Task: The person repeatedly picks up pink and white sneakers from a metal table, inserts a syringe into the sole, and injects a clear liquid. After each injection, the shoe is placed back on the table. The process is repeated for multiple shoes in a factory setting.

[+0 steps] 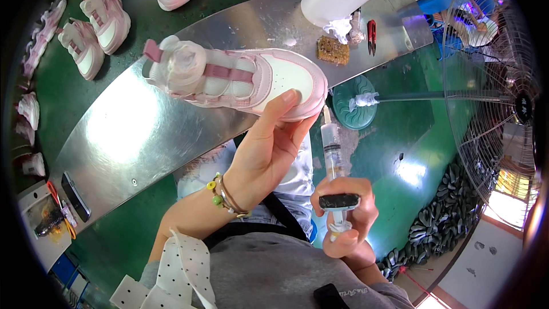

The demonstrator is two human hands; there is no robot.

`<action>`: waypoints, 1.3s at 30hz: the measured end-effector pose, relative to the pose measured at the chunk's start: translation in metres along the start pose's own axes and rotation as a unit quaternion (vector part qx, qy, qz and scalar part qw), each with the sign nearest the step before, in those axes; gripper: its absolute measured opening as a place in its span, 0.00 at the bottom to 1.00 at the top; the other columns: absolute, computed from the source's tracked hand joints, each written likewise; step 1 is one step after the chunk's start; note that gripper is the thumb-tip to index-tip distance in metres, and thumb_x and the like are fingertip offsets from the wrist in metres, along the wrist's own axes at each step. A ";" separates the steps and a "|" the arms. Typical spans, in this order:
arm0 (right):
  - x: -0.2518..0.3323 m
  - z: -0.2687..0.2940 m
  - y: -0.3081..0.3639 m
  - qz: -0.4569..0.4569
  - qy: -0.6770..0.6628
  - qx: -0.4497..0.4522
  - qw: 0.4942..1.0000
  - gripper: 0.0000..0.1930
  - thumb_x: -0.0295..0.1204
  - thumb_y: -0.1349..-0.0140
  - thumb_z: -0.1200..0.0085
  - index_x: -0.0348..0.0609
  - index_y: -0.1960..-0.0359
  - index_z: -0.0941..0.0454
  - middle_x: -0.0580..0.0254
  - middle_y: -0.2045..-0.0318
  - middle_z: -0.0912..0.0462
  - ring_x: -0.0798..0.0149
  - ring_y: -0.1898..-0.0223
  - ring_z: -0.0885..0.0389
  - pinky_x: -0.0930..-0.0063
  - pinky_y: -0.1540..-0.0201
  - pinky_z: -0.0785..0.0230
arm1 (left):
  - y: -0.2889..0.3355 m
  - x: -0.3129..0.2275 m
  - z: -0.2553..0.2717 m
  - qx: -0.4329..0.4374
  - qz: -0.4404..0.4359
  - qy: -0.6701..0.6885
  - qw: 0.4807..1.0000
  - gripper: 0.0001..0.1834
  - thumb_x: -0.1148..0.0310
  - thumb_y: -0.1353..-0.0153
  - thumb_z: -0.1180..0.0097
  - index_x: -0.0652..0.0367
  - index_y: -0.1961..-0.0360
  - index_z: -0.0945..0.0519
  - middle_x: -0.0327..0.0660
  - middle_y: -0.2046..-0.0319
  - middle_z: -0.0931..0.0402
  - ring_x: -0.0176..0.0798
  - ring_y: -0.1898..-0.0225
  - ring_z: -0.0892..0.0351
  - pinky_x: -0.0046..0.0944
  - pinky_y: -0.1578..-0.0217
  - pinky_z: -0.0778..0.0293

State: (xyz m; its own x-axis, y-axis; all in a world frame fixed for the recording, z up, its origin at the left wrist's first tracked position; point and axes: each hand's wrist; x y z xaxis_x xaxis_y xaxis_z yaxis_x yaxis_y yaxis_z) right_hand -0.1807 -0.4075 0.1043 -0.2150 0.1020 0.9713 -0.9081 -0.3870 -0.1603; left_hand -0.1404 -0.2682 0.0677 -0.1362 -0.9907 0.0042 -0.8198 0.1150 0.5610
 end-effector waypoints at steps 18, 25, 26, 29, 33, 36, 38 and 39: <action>-0.018 -0.059 -0.031 0.084 0.069 -0.132 0.985 0.21 0.46 0.40 0.64 0.36 0.64 0.38 0.60 0.87 0.32 0.72 0.85 0.40 0.81 0.80 0.49 | 0.118 -0.172 0.124 -0.004 -0.109 -0.197 0.974 0.40 0.69 0.58 0.34 0.58 0.42 0.39 0.41 0.48 0.33 0.42 0.47 0.32 0.45 0.43 0.38; -0.032 -0.104 -0.054 0.015 0.011 -0.102 0.995 0.26 0.53 0.38 0.68 0.36 0.64 0.37 0.60 0.87 0.32 0.71 0.86 0.39 0.81 0.80 0.47 | 0.169 -0.454 0.146 -0.223 -0.374 -0.250 0.865 0.19 0.63 0.46 0.43 0.68 0.60 0.30 0.44 0.76 0.24 0.32 0.82 0.25 0.28 0.73 0.22; -0.035 -0.109 -0.059 0.001 -0.043 -0.082 0.996 0.27 0.54 0.39 0.67 0.36 0.64 0.37 0.60 0.87 0.32 0.71 0.86 0.39 0.81 0.81 0.47 | 0.185 -0.528 0.180 -0.214 -0.441 -0.220 0.844 0.20 0.64 0.46 0.42 0.69 0.60 0.30 0.44 0.73 0.24 0.34 0.80 0.24 0.31 0.72 0.21; -0.041 -0.109 -0.066 0.004 -0.045 -0.067 0.997 0.30 0.57 0.40 0.65 0.35 0.65 0.37 0.59 0.87 0.31 0.70 0.85 0.35 0.80 0.81 0.44 | 0.158 -0.612 0.159 -0.184 -0.691 -0.106 0.691 0.22 0.73 0.50 0.40 0.67 0.55 0.33 0.45 0.64 0.26 0.37 0.66 0.26 0.35 0.61 0.24; -0.048 -0.092 -0.071 -0.009 -0.024 -0.088 0.996 0.28 0.54 0.41 0.61 0.35 0.65 0.36 0.59 0.86 0.30 0.70 0.85 0.33 0.80 0.80 0.42 | 0.125 -0.629 0.065 -0.078 -0.789 -0.163 0.587 0.33 0.83 0.50 0.45 0.65 0.43 0.43 0.50 0.51 0.33 0.41 0.49 0.31 0.36 0.47 0.32; -0.073 -0.080 -0.074 -0.036 -0.028 -0.141 0.989 0.20 0.43 0.39 0.60 0.34 0.64 0.35 0.61 0.85 0.29 0.72 0.83 0.33 0.81 0.80 0.43 | 0.064 -0.514 -0.014 0.156 -0.606 -0.317 0.713 0.23 0.72 0.40 0.53 0.66 0.44 0.40 0.53 0.49 0.33 0.43 0.49 0.30 0.38 0.44 0.36; -0.090 -0.084 -0.084 -0.065 -0.036 -0.141 0.987 0.18 0.42 0.38 0.60 0.36 0.62 0.35 0.62 0.82 0.29 0.74 0.80 0.34 0.83 0.77 0.43 | 0.042 -0.454 -0.016 0.113 -0.427 -0.456 0.773 0.20 0.69 0.38 0.56 0.66 0.46 0.37 0.45 0.57 0.28 0.38 0.59 0.25 0.34 0.56 0.29; -0.093 -0.083 -0.091 -0.076 -0.032 -0.151 0.985 0.16 0.40 0.37 0.59 0.36 0.62 0.34 0.63 0.82 0.29 0.74 0.80 0.33 0.83 0.77 0.43 | 0.016 -0.414 -0.018 0.109 -0.327 -0.511 0.787 0.19 0.67 0.38 0.56 0.67 0.49 0.34 0.44 0.61 0.27 0.37 0.62 0.25 0.35 0.60 0.29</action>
State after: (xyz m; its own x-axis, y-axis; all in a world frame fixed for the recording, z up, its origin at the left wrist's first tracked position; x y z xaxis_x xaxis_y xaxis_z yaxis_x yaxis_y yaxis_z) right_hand -0.1074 -0.3060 0.0140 -0.0534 0.0771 0.9956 -0.9957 -0.0799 -0.0472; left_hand -0.0871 0.1427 0.0899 0.0695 -0.2795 -0.9576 -0.9611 -0.2760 0.0108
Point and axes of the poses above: each hand's wrist, its own y-axis away from the middle knuckle, its own z-axis out of the back of the hand, x = y × z
